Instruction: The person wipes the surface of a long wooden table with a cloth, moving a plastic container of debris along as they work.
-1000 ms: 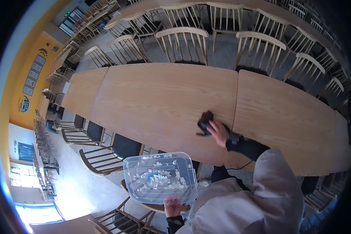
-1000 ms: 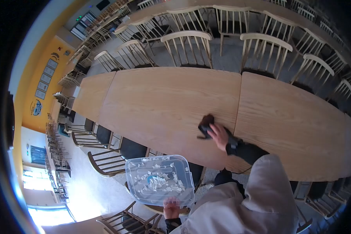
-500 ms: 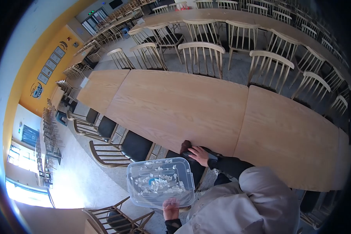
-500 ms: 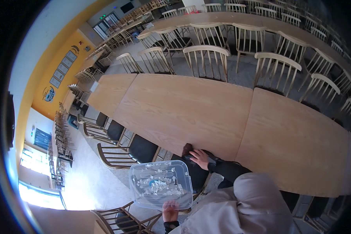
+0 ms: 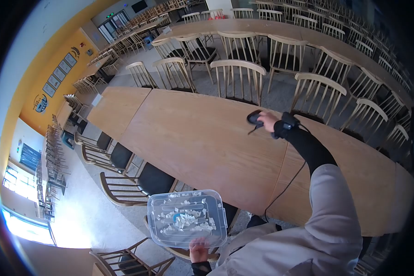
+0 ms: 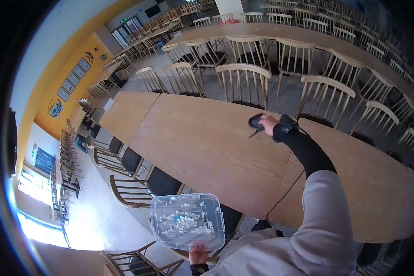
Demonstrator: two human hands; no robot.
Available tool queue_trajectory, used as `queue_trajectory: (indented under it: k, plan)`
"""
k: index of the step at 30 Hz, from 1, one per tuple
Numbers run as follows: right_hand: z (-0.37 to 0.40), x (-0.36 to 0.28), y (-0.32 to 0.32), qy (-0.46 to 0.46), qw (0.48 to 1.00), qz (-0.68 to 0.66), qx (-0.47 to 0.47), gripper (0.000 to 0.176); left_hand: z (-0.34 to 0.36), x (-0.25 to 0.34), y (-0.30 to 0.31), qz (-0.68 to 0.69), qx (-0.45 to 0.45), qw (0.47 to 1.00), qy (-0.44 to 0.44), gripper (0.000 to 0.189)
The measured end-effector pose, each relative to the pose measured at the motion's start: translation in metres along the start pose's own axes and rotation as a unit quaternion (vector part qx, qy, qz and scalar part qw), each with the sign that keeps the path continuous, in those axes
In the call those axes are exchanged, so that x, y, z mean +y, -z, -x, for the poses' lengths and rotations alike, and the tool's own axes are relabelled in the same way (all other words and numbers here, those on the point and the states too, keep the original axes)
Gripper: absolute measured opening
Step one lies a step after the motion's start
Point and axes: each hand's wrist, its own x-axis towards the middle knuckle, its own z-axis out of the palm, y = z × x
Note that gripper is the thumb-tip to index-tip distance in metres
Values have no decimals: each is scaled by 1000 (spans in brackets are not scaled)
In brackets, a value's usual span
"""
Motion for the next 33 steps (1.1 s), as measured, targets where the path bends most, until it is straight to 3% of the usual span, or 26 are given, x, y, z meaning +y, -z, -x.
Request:
queue_trajectory:
  k: [2, 3, 5, 7, 9, 10, 11, 12, 15, 16, 19, 23, 27, 29, 31, 33]
  plan:
    - [4, 37, 5, -143, 986, -34, 81, 34, 0, 0, -24, -9, 29, 1000, 3, 29]
    - [9, 50, 5, -202, 975, -50, 79, 37, -3, 0, -34, -18, 59, 998, 3, 29]
    - [27, 91, -39, -208, 949, -34, 232, 37, -14, -1, -21, -16, 55, 998, 6, 28]
    - [48, 101, -64, -282, 935, -43, 211, 38, -29, -3, 0, 22, -60, 998, 20, 33]
    - [76, 132, -123, -326, 925, 1, 198, 41, -16, -5, -30, -13, -5, 1000, 8, 33]
    - [87, 121, -131, -316, 930, 43, 183, 44, -6, -8, -52, -77, 80, 994, 7, 28]
    - [94, 110, -131, -306, 933, 86, 168, 46, -7, -9, -66, -140, 163, 977, 6, 36]
    - [88, 98, -124, -326, 927, 133, 127, 49, -13, -7, -57, -66, 170, 983, 18, 32]
    - [63, 98, -115, -334, 915, 153, 166, 47, -18, -6, -19, -148, 202, 968, 25, 36]
    - [55, 107, -114, -331, 918, 150, 162, 47, -18, -4, -17, -142, 249, 956, 59, 39]
    - [26, 125, -115, -373, 907, 132, 146, 48, -16, -10, -70, -116, 268, 956, 41, 35]
    - [-3, 117, -116, -372, 911, 121, 129, 48, -15, -16, -95, -94, 321, 942, 19, 38]
    - [-29, 60, -135, -182, 970, 96, 128, 43, -17, -19, -66, -135, 347, 926, 59, 39]
    - [-33, 12, -142, -87, 990, 37, 104, 41, -21, -19, -28, -25, 163, 986, 6, 29]
    - [-27, -42, -152, -10, 997, -3, 78, 39, -22, -18, -38, -15, 148, 989, 5, 25]
    - [-9, -91, -167, 73, 996, 1, 50, 37, -29, -16, -42, 11, -4, 1000, 10, 22]
